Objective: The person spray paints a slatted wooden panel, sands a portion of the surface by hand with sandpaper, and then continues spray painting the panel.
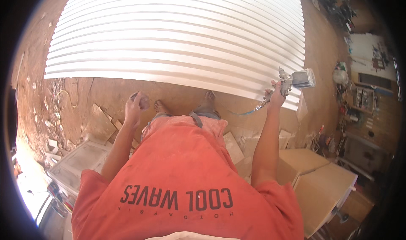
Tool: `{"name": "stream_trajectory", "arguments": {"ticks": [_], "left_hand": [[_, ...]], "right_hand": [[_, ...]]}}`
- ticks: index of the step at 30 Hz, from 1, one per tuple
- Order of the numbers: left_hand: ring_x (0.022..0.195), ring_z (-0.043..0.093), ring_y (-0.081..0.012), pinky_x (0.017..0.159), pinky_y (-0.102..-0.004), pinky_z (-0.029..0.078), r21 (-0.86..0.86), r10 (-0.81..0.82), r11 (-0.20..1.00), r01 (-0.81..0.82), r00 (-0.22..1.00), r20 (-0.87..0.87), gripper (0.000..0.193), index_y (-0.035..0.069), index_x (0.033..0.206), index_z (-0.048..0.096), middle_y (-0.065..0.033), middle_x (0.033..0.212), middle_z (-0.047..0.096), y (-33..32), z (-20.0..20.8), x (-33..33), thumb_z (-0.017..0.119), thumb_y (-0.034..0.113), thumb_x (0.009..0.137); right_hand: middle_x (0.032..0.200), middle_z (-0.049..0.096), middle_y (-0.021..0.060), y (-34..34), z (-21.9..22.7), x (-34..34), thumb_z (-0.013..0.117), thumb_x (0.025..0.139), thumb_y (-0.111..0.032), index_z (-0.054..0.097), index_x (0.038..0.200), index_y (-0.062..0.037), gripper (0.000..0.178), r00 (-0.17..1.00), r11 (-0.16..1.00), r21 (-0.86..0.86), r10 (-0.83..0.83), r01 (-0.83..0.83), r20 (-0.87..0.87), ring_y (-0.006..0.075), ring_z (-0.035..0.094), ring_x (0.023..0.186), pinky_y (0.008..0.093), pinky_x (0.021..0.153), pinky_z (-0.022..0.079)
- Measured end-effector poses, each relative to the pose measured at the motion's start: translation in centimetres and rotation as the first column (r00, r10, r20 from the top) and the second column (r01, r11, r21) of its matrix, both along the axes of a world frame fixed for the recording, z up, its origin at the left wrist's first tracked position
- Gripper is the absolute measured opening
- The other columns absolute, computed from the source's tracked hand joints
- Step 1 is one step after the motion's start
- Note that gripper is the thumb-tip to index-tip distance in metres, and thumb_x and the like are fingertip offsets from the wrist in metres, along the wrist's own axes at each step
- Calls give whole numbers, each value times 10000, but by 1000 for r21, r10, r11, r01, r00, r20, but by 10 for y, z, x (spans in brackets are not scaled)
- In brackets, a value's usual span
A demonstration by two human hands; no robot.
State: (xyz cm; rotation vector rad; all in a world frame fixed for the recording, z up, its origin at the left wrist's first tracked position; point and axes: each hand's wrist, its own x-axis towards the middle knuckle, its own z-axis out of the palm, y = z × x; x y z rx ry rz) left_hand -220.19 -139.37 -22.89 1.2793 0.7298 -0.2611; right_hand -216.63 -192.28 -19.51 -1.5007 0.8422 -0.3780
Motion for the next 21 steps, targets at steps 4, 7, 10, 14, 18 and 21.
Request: {"name": "stream_trajectory", "arguments": {"ticks": [4, 7, 10, 14, 18, 21], "left_hand": [[710, 543, -87, 629, -249, 453, -294, -22, 955, 47, 996, 87, 219, 12, 1094, 614, -29, 866, 625, -103, 14, 13, 549, 203, 1009], [753, 556, -78, 645, -247, 456, -435, -47, 897, 82, 995, 90, 198, 5, 1062, 610, -31, 891, 625, -180, 43, 14, 543, 183, 1009], [787, 580, -81, 668, -252, 472, -481, -30, 875, 57, 997, 64, 180, -2, 1047, 612, -42, 916, 636, -251, 43, 15, 546, 159, 1001], [1000, 630, -174, 887, -356, 522, -537, -66, 838, 96, 995, 74, 319, 2, 1250, 519, -78, 1080, 638, -300, 31, 12, 581, 199, 1007], [999, 638, -179, 929, -355, 508, -463, -61, 883, 80, 997, 57, 356, -18, 1254, 504, -102, 1099, 643, -333, 38, 11, 606, 201, 992], [998, 641, -175, 923, -353, 511, -458, -55, 886, 67, 998, 39, 365, -28, 1259, 507, -112, 1108, 647, -340, 33, 6, 610, 193, 987]], "right_hand": [[1116, 636, 73, -49, -29, 33, 609, 986, -431, 510, 1280, -75, 472, 999, 983, 183, 36, -29, -31, 232, 656, 785, 356, 568, 545], [1106, 598, 40, -63, -50, 45, 636, 954, -489, 538, 1273, -110, 505, 985, 985, 158, 91, -68, -143, 234, 662, 902, 384, 653, 569], [1104, 595, 38, -82, -75, 46, 652, 942, -494, 543, 1274, -101, 525, 967, 971, 102, 227, -216, -115, 219, 654, 914, 388, 677, 568], [1099, 615, 40, -70, -53, 40, 628, 974, -440, 526, 1301, -101, 482, 941, 940, 195, 308, -279, -140, 192, 636, 930, 379, 692, 558], [1123, 611, 76, -81, -45, 30, 646, 976, -344, 478, 1355, -81, 492, 893, 911, 211, 396, -354, -212, 216, 621, 965, 395, 799, 542], [1191, 600, 102, -54, -4, 6, 657, 968, -257, 454, 1386, -55, 507, 912, 961, -39, 245, -272, -329, 229, 601, 1052, 383, 907, 498]]}}
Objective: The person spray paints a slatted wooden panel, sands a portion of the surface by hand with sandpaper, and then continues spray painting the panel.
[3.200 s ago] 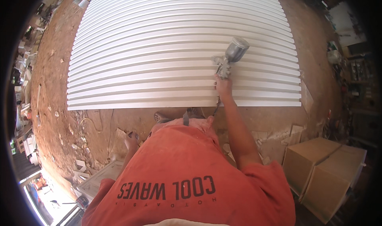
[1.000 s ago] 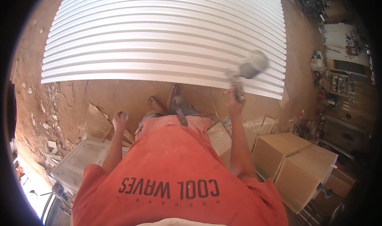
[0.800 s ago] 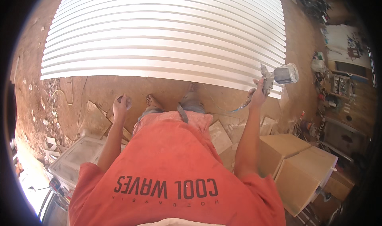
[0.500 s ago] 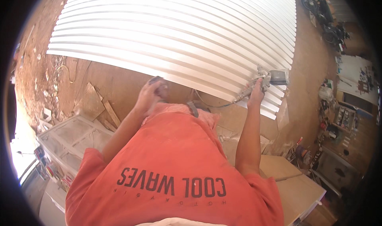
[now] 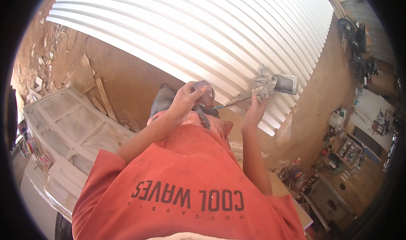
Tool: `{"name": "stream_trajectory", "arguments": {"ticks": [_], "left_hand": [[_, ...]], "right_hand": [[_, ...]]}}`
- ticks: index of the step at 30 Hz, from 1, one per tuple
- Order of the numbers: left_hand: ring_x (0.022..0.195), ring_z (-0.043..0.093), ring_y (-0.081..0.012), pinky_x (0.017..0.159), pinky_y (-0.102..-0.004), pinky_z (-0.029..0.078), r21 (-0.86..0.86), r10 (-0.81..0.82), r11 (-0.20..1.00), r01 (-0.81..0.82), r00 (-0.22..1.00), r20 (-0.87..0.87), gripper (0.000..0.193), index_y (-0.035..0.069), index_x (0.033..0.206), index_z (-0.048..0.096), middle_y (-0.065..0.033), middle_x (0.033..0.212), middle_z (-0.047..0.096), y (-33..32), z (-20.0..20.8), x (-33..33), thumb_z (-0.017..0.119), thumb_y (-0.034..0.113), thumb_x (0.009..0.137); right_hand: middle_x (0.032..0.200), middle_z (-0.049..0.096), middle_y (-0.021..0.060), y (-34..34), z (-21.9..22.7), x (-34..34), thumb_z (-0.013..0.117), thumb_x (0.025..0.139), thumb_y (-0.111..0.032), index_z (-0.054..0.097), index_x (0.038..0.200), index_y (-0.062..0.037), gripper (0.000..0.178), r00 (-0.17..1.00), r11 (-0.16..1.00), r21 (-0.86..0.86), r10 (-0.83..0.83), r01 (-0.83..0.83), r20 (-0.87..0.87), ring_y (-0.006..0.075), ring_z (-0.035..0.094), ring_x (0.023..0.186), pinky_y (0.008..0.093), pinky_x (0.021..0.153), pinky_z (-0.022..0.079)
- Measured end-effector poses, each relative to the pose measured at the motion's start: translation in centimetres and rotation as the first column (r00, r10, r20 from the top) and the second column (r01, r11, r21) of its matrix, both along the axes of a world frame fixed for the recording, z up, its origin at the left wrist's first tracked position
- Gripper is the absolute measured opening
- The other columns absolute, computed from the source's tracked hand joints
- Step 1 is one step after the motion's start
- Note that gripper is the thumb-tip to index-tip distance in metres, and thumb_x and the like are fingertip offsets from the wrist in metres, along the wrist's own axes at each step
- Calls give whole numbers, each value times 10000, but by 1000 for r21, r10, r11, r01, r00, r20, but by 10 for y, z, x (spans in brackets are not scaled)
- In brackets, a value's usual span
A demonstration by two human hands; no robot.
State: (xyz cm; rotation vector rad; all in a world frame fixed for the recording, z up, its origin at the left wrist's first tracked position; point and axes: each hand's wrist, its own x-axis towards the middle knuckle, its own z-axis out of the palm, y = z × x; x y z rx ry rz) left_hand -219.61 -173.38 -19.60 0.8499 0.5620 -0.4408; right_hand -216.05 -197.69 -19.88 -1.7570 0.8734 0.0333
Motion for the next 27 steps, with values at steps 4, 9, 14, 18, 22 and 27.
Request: {"name": "stream_trajectory", "arguments": {"ticks": [4, 9, 14, 18, 22, 27], "left_hand": [[998, 639, -161, 906, -344, 519, -16, -2, 1000, 2, 1000, 1, 359, -36, 1243, 530, -113, 1097, 655, -3, 8, -3, 620, 192, 982], [964, 644, -138, 883, -325, 521, -164, 42, 986, -29, 996, 74, 294, -24, 1163, 589, -88, 1054, 668, -3, 8, -13, 635, 196, 974], [917, 646, -122, 850, -297, 503, -98, 192, 978, -182, 976, 98, 200, 9, 1055, 621, -68, 1012, 677, 26, 7, -24, 642, 193, 976], [928, 632, -128, 867, -307, 492, -102, 299, 954, -283, 933, 200, 187, 30, 1079, 623, -60, 1000, 679, 47, -2, -35, 597, 201, 1009], [931, 624, -118, 858, -304, 496, 159, 517, 830, -534, 845, 137, 249, 11, 1100, 636, -55, 1002, 693, 61, -27, -72, 526, 225, 1036], [991, 643, -367, 890, -411, 497, 832, 377, 549, -86, 913, -155, 335, -32, 1168, 594, -207, 1067, 686, 35, -193, -191, 551, 246, 986]], "right_hand": [[1240, 579, 118, 34, 34, -39, 667, 950, -182, 461, 1388, -25, 509, 908, 894, -318, 382, -316, 173, 208, 565, 1109, 349, 943, 463], [1023, 664, 70, 85, 51, -8, 711, 912, -182, 614, 1229, -7, 374, 572, 580, 117, 815, -806, -93, 149, 609, 926, 315, 818, 513], [933, 688, 33, 120, 64, 21, 736, 888, -187, 667, 1132, -22, 302, 442, 450, 143, 893, -881, -86, 104, 605, 826, 280, 747, 516], [940, 698, 33, 161, 80, 56, 729, 883, -160, 680, 1131, -28, 286, 134, 171, 256, 978, -951, -158, 89, 606, 838, 271, 750, 513], [948, 708, 44, 189, 87, 135, 695, 887, -133, 697, 1106, -35, 240, 85, 81, -106, 996, -991, -33, 110, 621, 839, 282, 748, 512], [973, 730, 36, 237, 103, 226, 634, 891, -31, 714, 978, -116, 146, -253, -289, -674, 955, -681, -153, 169, 670, 929, 336, 851, 511]]}}
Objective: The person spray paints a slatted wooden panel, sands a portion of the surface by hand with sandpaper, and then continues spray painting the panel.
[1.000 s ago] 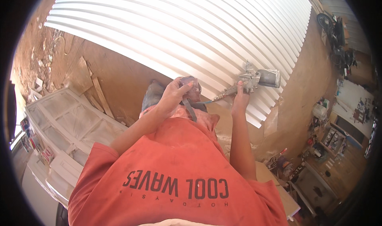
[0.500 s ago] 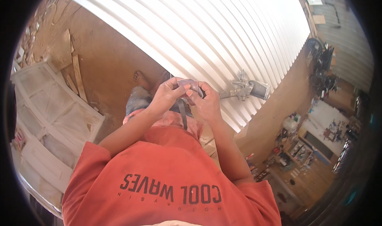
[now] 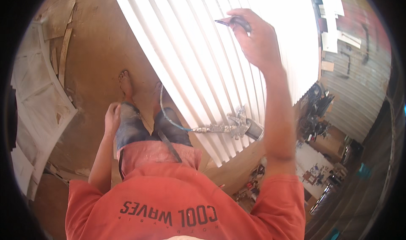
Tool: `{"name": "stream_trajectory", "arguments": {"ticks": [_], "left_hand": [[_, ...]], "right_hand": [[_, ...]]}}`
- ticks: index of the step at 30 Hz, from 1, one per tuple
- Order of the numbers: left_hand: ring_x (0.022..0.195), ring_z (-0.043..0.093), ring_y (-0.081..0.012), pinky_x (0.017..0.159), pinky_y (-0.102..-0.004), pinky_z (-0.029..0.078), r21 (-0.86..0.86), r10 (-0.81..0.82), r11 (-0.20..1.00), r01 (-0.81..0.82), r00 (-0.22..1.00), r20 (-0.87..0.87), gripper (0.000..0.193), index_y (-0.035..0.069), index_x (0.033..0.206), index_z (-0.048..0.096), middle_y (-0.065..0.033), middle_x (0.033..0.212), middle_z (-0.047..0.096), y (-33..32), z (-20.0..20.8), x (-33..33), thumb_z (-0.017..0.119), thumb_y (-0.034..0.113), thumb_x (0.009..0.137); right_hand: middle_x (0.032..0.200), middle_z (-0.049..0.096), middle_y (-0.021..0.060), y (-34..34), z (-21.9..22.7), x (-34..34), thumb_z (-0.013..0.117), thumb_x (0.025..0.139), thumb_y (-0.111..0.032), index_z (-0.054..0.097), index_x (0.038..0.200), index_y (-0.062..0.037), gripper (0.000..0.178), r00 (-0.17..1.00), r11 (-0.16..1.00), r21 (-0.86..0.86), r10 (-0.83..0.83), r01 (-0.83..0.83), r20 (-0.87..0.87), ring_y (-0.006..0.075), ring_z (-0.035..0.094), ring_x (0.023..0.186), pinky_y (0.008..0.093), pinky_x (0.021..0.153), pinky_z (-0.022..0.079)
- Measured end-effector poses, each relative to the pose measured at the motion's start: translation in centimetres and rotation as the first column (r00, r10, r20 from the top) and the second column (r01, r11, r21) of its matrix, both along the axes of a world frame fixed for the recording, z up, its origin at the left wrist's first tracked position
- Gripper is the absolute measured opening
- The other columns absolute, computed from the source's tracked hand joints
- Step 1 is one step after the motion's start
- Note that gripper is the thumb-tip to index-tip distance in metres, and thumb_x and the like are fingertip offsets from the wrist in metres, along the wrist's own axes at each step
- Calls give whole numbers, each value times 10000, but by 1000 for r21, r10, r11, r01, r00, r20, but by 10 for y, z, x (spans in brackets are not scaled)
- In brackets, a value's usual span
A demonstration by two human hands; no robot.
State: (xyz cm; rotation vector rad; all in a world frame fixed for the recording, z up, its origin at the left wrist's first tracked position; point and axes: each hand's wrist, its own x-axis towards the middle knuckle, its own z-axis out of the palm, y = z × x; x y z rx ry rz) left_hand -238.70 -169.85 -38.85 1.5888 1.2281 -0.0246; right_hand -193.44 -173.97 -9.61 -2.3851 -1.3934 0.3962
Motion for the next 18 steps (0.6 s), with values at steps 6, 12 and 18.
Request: {"name": "stream_trajectory", "arguments": {"ticks": [6, 12, 18], "left_hand": [[1157, 538, -462, 985, -491, 433, -12, 69, 997, -77, 943, -326, 492, -61, 1253, 550, -305, 1231, 576, -125, -122, -98, 588, 330, 958], [1191, 527, -445, 1005, -479, 425, -206, 128, 952, -226, 906, -402, 501, -68, 1266, 544, -309, 1253, 556, -180, -132, -97, 584, 329, 963], [1149, 566, -412, 986, -445, 445, -260, 220, 907, -331, 899, -378, 493, -65, 1284, 539, -285, 1244, 571, -187, -147, -109, 573, 319, 976]], "right_hand": [[1022, 693, -19, 44, -51, 64, 618, 890, -66, 691, 943, -184, 148, 462, 602, -325, 784, -730, 415, 168, 590, 1158, 379, 1074, 402], [1192, 649, -31, 90, -82, 69, 614, 860, -181, 688, 933, -199, 105, 179, 310, -533, 942, -787, 283, 193, 494, 1297, 439, 1126, 325], [1228, 632, -22, 105, -91, 69, 608, 864, -200, 702, 1005, -226, 172, 124, 188, -597, 981, -780, 147, 200, 480, 1304, 420, 1118, 341]]}}
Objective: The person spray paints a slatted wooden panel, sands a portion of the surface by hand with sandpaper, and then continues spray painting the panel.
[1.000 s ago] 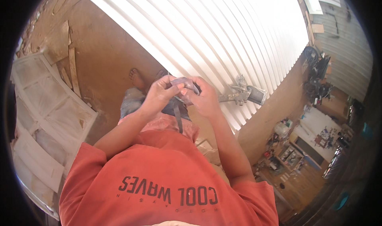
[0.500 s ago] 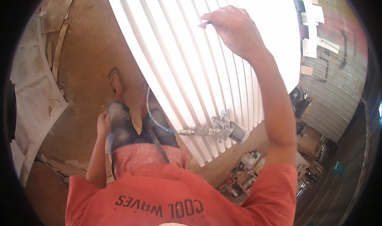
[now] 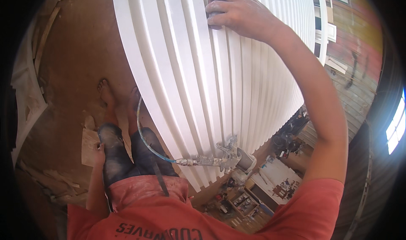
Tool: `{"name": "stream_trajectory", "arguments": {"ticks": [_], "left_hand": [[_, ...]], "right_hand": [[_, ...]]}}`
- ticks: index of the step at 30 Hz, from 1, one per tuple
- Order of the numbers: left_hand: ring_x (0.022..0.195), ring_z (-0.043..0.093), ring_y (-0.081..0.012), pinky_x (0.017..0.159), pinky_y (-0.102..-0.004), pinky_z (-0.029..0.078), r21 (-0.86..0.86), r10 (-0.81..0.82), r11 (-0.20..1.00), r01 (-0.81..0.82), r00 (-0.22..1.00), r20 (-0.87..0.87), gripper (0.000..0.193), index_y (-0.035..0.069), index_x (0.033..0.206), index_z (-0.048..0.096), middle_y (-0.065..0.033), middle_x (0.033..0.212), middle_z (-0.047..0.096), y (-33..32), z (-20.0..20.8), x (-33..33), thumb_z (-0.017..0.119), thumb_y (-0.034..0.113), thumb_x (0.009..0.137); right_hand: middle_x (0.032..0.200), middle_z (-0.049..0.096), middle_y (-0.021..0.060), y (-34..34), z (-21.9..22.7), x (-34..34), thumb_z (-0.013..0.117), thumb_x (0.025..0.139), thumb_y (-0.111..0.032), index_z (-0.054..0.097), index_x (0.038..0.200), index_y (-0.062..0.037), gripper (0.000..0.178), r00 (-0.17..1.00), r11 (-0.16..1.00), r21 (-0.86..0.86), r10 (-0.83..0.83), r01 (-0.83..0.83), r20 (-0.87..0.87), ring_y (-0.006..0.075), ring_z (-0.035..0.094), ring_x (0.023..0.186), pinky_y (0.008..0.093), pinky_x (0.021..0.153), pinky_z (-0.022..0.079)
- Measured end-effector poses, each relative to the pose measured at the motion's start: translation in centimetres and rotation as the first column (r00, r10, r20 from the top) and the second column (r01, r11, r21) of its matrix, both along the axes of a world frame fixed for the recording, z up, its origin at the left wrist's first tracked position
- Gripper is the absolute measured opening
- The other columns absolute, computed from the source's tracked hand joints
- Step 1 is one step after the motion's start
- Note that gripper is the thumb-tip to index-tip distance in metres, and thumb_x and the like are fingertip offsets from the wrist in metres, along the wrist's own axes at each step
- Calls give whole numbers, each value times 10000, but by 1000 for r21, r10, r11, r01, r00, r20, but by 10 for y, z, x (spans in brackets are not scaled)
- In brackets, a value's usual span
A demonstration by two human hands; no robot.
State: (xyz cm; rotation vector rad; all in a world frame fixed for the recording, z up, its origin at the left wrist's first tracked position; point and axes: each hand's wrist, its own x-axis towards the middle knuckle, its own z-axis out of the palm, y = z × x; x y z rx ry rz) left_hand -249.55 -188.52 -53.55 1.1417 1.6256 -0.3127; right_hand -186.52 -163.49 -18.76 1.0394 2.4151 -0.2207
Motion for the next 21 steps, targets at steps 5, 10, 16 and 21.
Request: {"name": "stream_trajectory", "arguments": {"ticks": [5, 10, 16, 21], "left_hand": [[1146, 582, -395, 981, -432, 450, 5, 16, 1000, -16, 1000, 24, 489, -59, 1295, 536, -270, 1251, 589, -9, -17, -13, 545, 330, 998], [1156, 585, -373, 998, -408, 442, 4, 95, 995, -96, 993, 67, 497, -56, 1296, 539, -248, 1270, 595, -25, -40, -40, 534, 346, 1004], [1148, 594, -342, 992, -387, 443, -75, 169, 982, -172, 985, -42, 463, -30, 1291, 559, -214, 1251, 619, -20, -34, -58, 517, 332, 1005], [1150, 601, -330, 976, -384, 448, -163, 155, 970, -182, 974, -164, 455, -18, 1276, 563, -207, 1237, 628, -76, -24, -84, 529, 339, 996]], "right_hand": [[1256, 606, -22, 10, 4, 2, 601, 875, -203, 701, 1010, -221, 169, 999, 996, -78, 33, -34, -11, 193, 461, 1313, 404, 1123, 331], [1192, 617, -30, -4, -11, 20, 623, 874, -164, 672, 992, -229, 144, 994, 991, 88, 107, -105, -23, 175, 496, 1284, 407, 1132, 361], [1213, 581, -26, -10, -16, 29, 626, 841, -145, 649, 993, -234, 177, 998, 992, 118, 47, -42, -37, 191, 471, 1319, 409, 1144, 373], [1227, 521, -11, -22, -26, 17, 677, 777, -85, 650, 912, -256, 220, 981, 991, 80, 118, -107, -153, 206, 441, 1317, 488, 1187, 301]]}}
